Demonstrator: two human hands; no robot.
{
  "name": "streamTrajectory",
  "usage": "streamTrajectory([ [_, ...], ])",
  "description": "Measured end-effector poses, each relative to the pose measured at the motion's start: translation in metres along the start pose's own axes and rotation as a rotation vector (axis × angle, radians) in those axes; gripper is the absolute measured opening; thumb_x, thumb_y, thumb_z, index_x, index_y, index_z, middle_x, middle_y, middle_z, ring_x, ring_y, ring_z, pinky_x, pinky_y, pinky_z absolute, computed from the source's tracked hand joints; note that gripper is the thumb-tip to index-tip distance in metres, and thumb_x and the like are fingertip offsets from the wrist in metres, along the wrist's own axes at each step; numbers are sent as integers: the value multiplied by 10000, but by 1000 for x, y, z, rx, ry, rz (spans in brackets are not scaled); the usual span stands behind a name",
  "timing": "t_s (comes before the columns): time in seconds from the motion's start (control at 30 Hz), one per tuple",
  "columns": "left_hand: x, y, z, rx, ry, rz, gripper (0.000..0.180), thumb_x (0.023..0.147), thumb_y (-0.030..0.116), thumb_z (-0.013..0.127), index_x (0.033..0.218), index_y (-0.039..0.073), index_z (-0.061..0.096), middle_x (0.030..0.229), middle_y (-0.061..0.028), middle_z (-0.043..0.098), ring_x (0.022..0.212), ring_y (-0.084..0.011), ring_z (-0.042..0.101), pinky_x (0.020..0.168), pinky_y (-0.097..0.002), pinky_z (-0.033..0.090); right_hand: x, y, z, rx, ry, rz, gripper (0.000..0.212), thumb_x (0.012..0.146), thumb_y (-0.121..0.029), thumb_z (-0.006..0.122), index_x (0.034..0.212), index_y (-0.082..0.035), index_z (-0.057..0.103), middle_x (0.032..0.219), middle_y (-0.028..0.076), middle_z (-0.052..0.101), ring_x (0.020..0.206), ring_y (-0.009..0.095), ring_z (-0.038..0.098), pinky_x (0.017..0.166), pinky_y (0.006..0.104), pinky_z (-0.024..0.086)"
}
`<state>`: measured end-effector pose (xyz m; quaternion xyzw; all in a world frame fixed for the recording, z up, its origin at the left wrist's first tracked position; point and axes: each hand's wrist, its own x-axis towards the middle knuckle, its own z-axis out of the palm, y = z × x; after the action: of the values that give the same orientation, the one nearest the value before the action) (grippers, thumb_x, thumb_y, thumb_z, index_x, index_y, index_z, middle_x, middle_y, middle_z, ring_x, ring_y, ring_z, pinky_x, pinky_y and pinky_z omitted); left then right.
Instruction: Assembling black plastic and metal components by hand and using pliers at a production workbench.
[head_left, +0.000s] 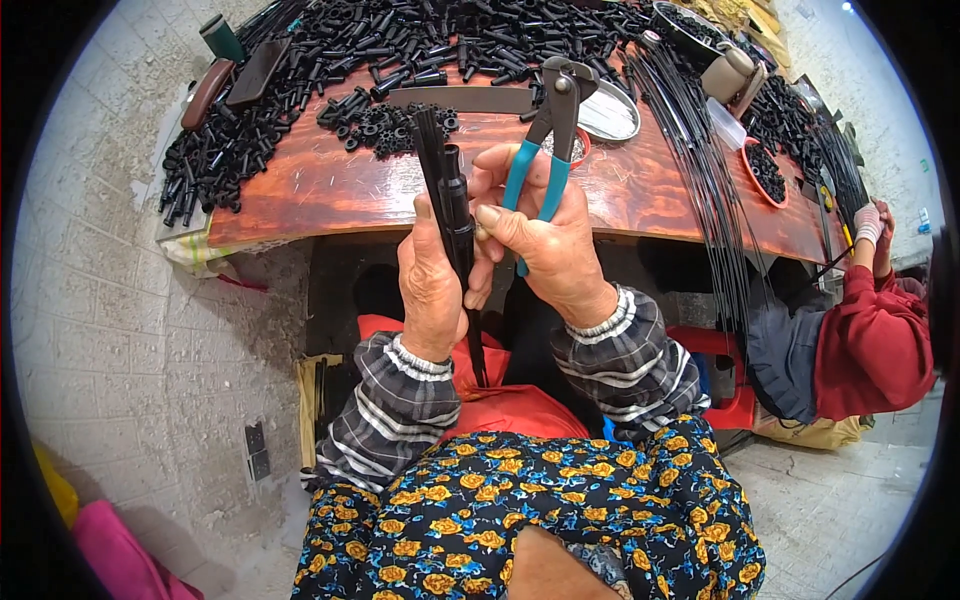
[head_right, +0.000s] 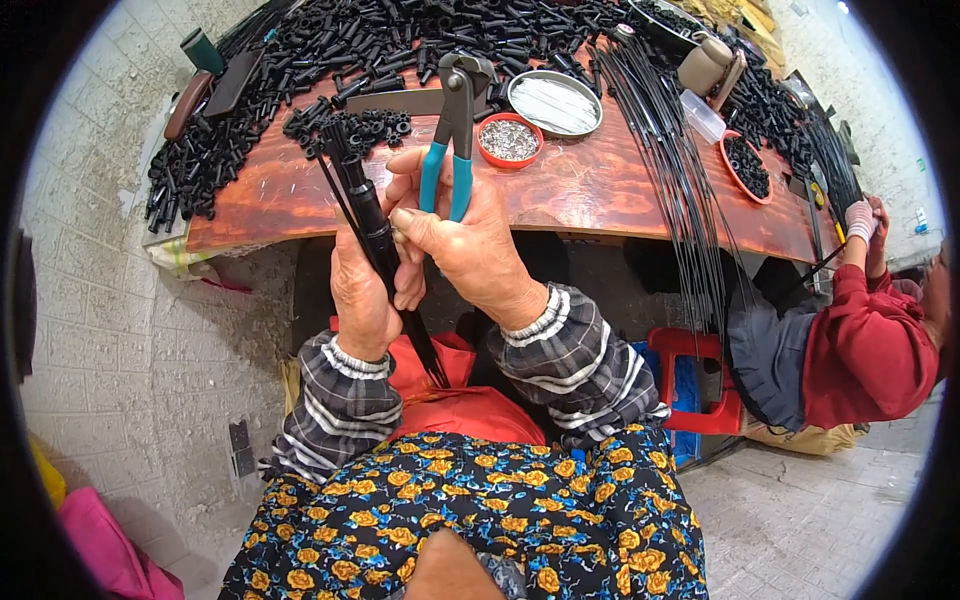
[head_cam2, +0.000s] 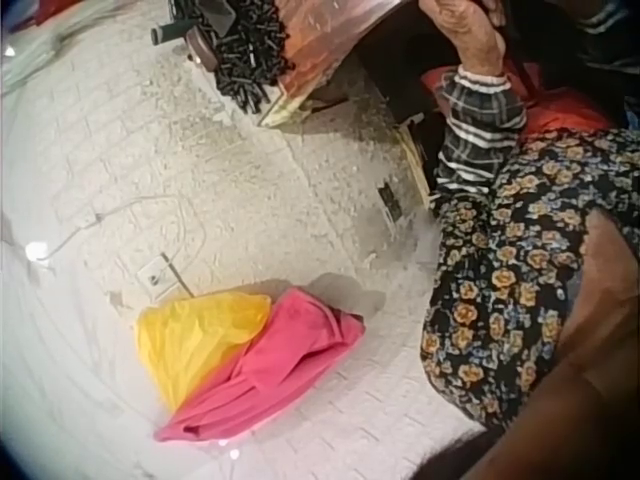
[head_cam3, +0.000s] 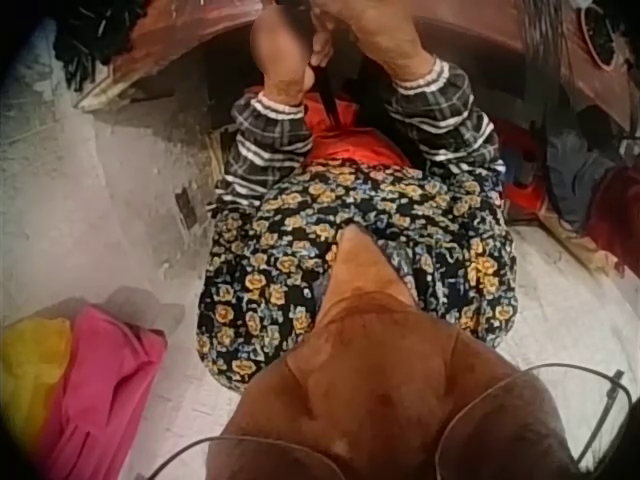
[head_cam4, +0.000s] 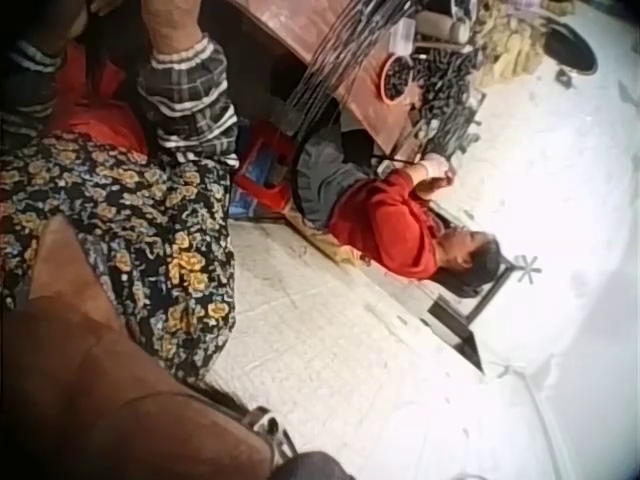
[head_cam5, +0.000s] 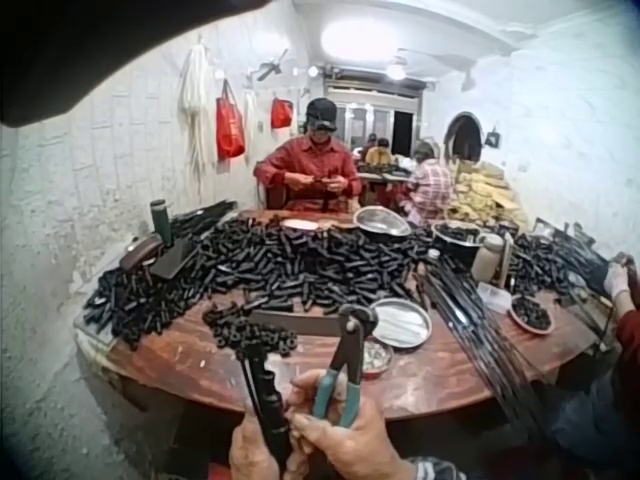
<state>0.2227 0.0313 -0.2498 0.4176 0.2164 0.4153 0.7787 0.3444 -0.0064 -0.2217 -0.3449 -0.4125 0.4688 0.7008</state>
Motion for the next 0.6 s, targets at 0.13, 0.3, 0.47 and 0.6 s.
streamTrajectory([
  [0.13, 1, 1, 2, -18, 18, 18, 693, 955, 624, 340, 1176, 2, 549, 658, -32, 558, 388, -62, 396, 321, -215, 271, -2, 1, 4, -54, 58, -25, 363, 853, -24, 670, 1180, -14, 511, 999, 83, 615, 662, 98, 572, 565, 218, 484],
  [0.3, 1, 2, 1, -19, -19, 31, 710, 956, 624, 338, 1235, -1, 528, 661, -29, 555, 393, -59, 392, 328, -211, 273, -4, 3, 11, -82, 127, -69, 353, 864, 0, 644, 1185, -9, 500, 1012, 101, 624, 673, 96, 572, 575, 220, 483],
  [0.47, 1, 2, -1, -16, -40, 58, 715, 957, 621, 340, 1246, -8, 519, 646, -15, 526, 399, -54, 387, 336, -209, 281, -6, 6, 17, -155, 199, -124, 344, 867, 22, 624, 1185, 2, 494, 1008, 99, 623, 696, 87, 570, 598, 220, 484],
  [0.6, 1, 2, 1, -17, -5, 59, 710, 960, 616, 337, 1242, -9, 523, 641, -7, 515, 400, -53, 382, 333, -211, 282, -7, 8, 19, -192, 231, -156, 343, 865, 35, 623, 1181, 7, 491, 992, 94, 618, 714, 84, 572, 618, 219, 491],
])
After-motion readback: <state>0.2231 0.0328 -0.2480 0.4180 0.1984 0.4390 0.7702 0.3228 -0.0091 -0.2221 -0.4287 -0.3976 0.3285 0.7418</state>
